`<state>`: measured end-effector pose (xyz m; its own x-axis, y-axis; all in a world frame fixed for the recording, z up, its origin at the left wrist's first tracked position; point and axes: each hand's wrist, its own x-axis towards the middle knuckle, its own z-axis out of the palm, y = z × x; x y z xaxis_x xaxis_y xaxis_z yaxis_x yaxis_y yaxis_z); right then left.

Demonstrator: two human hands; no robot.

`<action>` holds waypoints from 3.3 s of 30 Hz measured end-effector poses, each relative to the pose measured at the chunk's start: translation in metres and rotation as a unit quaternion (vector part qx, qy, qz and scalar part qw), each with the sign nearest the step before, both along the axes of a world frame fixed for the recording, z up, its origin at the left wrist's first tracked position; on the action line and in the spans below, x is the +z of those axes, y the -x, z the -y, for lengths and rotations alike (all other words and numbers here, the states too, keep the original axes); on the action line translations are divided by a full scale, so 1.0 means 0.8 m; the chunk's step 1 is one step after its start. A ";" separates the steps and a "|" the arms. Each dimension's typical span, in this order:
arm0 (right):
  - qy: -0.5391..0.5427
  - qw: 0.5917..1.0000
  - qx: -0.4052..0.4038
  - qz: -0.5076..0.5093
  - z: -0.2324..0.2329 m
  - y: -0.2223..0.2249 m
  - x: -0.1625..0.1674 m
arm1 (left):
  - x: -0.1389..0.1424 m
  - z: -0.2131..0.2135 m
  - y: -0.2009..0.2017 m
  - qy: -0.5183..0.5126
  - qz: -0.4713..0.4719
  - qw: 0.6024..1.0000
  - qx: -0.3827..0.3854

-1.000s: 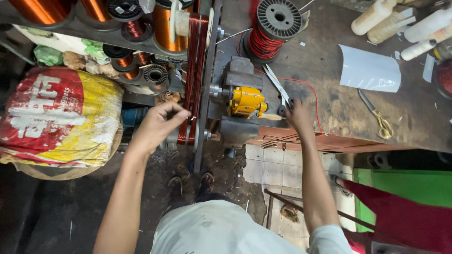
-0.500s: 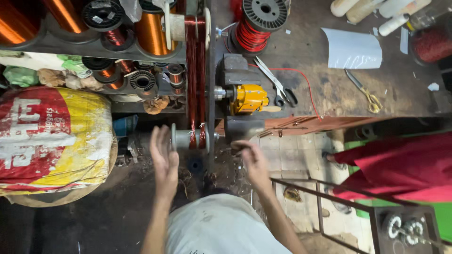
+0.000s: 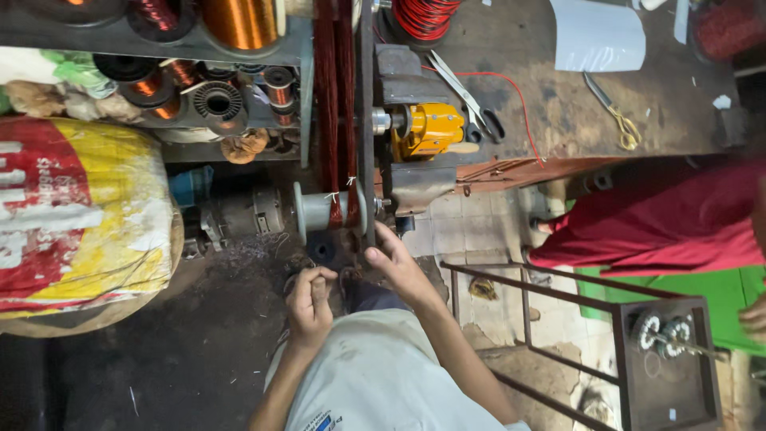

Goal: The person operates a wire winding machine to wrap copper wire onto a bobbin. They use scissors to cut the wire and tie off the ends with a thin string, repeating the process for multiple bobbins.

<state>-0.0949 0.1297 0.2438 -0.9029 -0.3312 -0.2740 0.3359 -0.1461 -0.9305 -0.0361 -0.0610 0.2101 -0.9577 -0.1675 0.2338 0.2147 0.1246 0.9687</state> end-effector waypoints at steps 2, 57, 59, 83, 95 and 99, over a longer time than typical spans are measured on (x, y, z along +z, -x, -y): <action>0.037 0.999 0.012 0.014 -0.001 0.000 0.005 | 0.000 -0.003 0.000 0.046 0.012 0.999 0.020; -0.246 0.622 0.104 -0.736 0.017 0.195 0.221 | 0.094 -0.059 0.021 0.168 0.035 0.958 0.229; -0.187 0.735 -0.113 -0.642 0.001 0.241 0.238 | 0.125 -0.055 0.042 0.151 -0.015 0.955 0.254; 0.005 0.785 0.380 -0.489 0.072 0.294 0.330 | 0.269 -0.114 0.148 0.049 -0.156 0.899 0.406; -0.012 0.781 0.385 -0.492 0.072 0.286 0.332 | 0.288 -0.105 0.133 0.049 -0.102 0.928 0.355; -0.034 0.799 0.369 -0.474 0.066 0.274 0.327 | 0.291 -0.104 0.128 0.131 -0.123 0.914 0.363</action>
